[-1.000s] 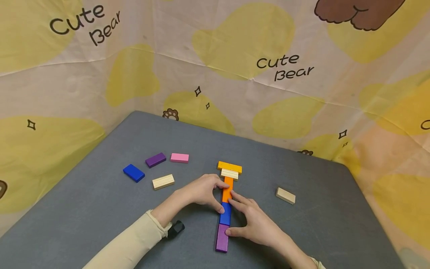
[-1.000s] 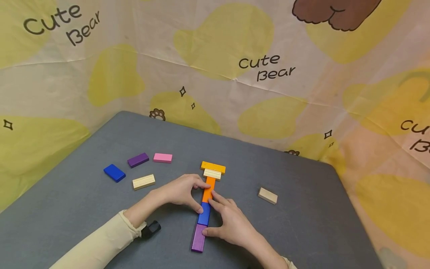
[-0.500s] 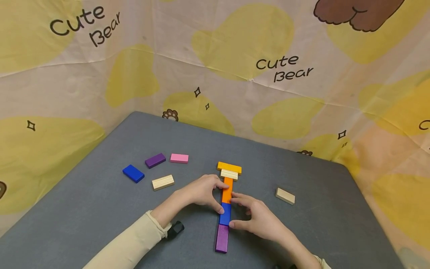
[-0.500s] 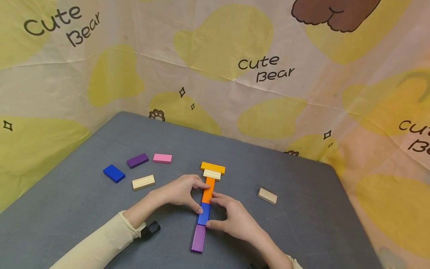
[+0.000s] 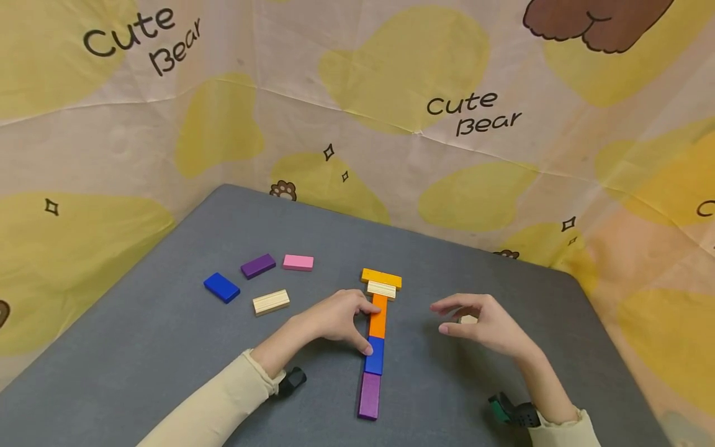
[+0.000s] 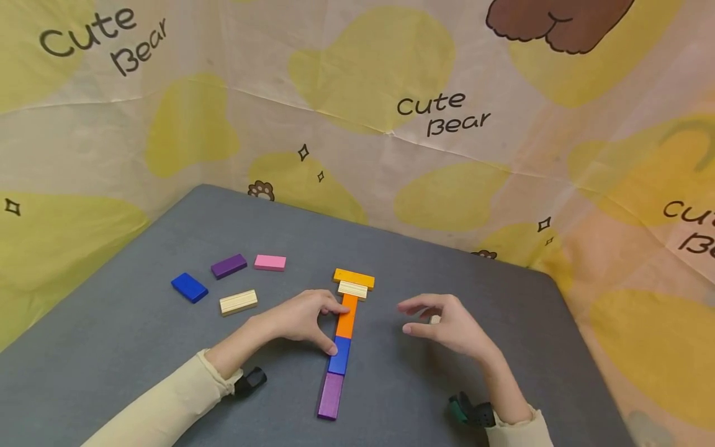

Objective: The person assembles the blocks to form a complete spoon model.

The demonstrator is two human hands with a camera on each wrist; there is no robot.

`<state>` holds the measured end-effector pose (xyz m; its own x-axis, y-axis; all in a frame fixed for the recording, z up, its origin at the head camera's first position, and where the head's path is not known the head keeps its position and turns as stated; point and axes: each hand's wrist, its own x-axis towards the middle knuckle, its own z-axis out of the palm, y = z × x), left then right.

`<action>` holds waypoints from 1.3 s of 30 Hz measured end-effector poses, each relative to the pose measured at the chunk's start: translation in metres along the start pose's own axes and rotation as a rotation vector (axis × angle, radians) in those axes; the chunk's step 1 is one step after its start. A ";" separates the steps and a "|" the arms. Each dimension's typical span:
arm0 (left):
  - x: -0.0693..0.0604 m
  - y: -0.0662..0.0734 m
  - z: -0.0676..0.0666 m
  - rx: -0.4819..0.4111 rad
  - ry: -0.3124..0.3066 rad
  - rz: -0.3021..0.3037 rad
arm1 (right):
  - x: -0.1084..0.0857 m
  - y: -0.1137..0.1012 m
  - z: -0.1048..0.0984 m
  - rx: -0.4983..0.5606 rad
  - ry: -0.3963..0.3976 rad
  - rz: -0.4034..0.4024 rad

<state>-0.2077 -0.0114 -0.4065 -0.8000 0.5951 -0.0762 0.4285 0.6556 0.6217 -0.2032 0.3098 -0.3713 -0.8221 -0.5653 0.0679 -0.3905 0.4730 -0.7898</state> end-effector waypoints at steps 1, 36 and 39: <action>0.000 0.000 0.000 0.002 0.001 0.004 | -0.002 0.008 -0.007 0.024 0.007 0.003; -0.002 0.002 -0.001 -0.004 -0.017 -0.025 | -0.010 0.127 -0.079 0.333 -0.377 0.020; -0.002 0.002 -0.001 0.000 -0.014 -0.022 | -0.010 0.128 -0.078 0.331 -0.389 0.010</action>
<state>-0.2058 -0.0115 -0.4041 -0.8032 0.5871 -0.1007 0.4111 0.6686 0.6197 -0.2776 0.4287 -0.4253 -0.5852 -0.8015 -0.1230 -0.1793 0.2758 -0.9443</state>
